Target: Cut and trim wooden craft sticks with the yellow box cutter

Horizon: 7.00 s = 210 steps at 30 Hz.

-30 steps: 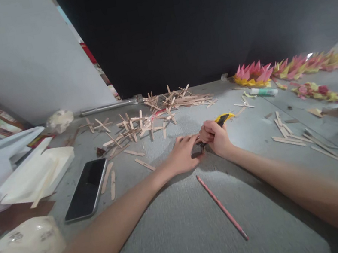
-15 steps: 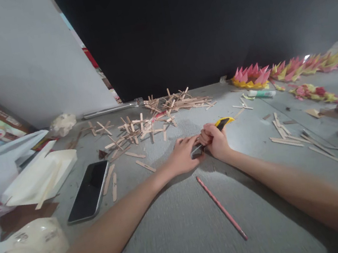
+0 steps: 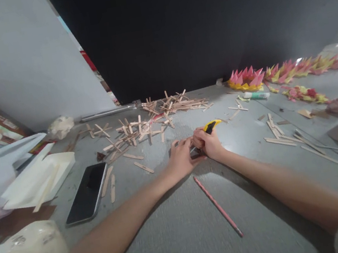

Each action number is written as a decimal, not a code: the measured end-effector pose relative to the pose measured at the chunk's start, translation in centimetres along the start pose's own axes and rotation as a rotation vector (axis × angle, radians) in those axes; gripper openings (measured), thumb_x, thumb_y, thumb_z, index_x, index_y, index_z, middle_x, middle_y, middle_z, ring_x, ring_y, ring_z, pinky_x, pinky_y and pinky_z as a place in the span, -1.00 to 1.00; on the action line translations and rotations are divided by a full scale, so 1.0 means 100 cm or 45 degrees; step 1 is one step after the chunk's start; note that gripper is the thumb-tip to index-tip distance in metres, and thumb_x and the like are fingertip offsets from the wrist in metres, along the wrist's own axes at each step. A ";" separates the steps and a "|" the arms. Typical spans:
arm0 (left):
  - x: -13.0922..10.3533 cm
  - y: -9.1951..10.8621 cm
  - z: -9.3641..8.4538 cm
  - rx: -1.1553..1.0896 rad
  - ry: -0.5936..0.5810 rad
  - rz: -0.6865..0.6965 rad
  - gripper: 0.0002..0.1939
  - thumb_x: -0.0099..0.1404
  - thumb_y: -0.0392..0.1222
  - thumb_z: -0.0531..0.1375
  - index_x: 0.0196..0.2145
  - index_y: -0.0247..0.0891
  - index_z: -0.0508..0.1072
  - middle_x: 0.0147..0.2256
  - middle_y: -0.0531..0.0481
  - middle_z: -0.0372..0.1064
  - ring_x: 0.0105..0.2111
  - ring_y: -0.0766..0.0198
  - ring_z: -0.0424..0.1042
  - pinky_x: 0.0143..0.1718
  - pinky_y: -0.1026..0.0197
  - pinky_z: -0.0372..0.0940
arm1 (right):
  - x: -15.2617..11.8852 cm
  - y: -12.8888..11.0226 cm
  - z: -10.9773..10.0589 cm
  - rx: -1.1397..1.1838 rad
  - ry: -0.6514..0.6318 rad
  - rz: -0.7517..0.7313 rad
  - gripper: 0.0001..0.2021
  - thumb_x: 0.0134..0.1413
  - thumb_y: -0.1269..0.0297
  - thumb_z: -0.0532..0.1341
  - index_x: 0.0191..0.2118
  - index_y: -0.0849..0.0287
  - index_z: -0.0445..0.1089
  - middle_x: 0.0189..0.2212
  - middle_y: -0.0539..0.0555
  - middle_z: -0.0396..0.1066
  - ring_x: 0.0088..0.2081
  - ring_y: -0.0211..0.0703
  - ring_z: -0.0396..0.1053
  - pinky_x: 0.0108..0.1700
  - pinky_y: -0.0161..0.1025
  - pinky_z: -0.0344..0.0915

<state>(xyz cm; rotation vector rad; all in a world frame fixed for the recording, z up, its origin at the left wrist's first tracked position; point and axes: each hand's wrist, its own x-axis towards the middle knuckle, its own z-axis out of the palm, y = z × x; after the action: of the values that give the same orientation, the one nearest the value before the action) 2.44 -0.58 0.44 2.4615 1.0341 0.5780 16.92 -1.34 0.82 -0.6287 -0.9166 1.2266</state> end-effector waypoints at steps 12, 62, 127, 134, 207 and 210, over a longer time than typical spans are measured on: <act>0.007 -0.006 -0.003 0.011 0.005 -0.011 -0.10 0.12 0.15 0.50 0.31 -0.11 0.28 0.19 -0.24 0.46 0.25 -0.17 0.39 0.42 -0.31 -0.13 | 0.002 -0.006 0.004 0.112 0.112 0.045 -0.52 -0.03 0.21 0.36 -0.66 0.06 0.00 -0.77 -0.22 -0.13 -0.71 -0.43 -0.24 -0.64 -0.30 -0.17; 0.012 -0.032 -0.007 -0.752 0.519 -0.408 -0.84 0.40 -0.30 0.06 -0.15 -0.19 0.42 -0.10 -0.10 0.50 -0.09 0.18 0.50 0.00 0.07 0.40 | 0.008 -0.021 -0.029 -0.540 0.553 -0.112 -0.35 0.19 -0.40 0.19 -0.49 0.16 0.49 -0.85 -0.09 0.11 -0.79 -0.30 0.03 -0.71 -0.27 -0.06; 0.004 -0.011 -0.017 0.065 -0.156 0.016 -0.30 0.28 0.09 0.34 0.35 0.01 0.42 0.39 -0.08 0.28 0.39 -0.16 0.14 0.39 -0.27 0.00 | 0.006 -0.019 -0.048 -1.151 -0.017 -0.134 -0.45 0.28 -0.22 0.16 -0.54 0.09 0.49 -0.61 0.03 0.45 -0.52 -0.16 0.38 -0.43 -0.25 0.32; 0.003 -0.011 -0.017 0.046 -0.153 0.010 -0.30 0.25 0.08 0.36 0.32 -0.01 0.44 0.39 -0.06 0.28 0.40 -0.14 0.14 0.40 -0.25 -0.02 | 0.008 -0.022 -0.044 -1.100 0.062 -0.140 -0.40 0.25 -0.27 0.17 -0.58 0.12 0.47 -0.62 0.05 0.45 -0.54 -0.19 0.38 -0.46 -0.29 0.32; 0.003 -0.006 -0.019 0.028 -0.169 -0.040 -0.36 0.28 0.05 0.34 0.30 -0.04 0.45 0.38 -0.08 0.29 0.40 -0.15 0.13 0.37 -0.26 0.00 | 0.002 -0.025 -0.037 -1.080 0.153 -0.149 -0.35 0.17 -0.39 0.20 -0.62 0.10 0.44 -0.62 0.06 0.48 -0.53 -0.19 0.40 -0.41 -0.27 0.36; 0.004 -0.007 -0.018 0.021 -0.174 -0.038 -0.37 0.31 0.07 0.33 0.30 -0.01 0.45 0.39 -0.06 0.28 0.40 -0.16 0.13 0.38 -0.26 0.00 | 0.003 -0.025 -0.038 -1.139 0.130 -0.127 -0.40 0.21 -0.30 0.17 -0.61 0.10 0.43 -0.61 0.05 0.48 -0.52 -0.19 0.40 -0.41 -0.29 0.34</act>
<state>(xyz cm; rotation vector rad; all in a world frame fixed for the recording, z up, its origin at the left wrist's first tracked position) 1.34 0.49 1.71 2.4571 1.0228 0.3877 21.48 -1.39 0.98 -1.3139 -1.3879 0.6389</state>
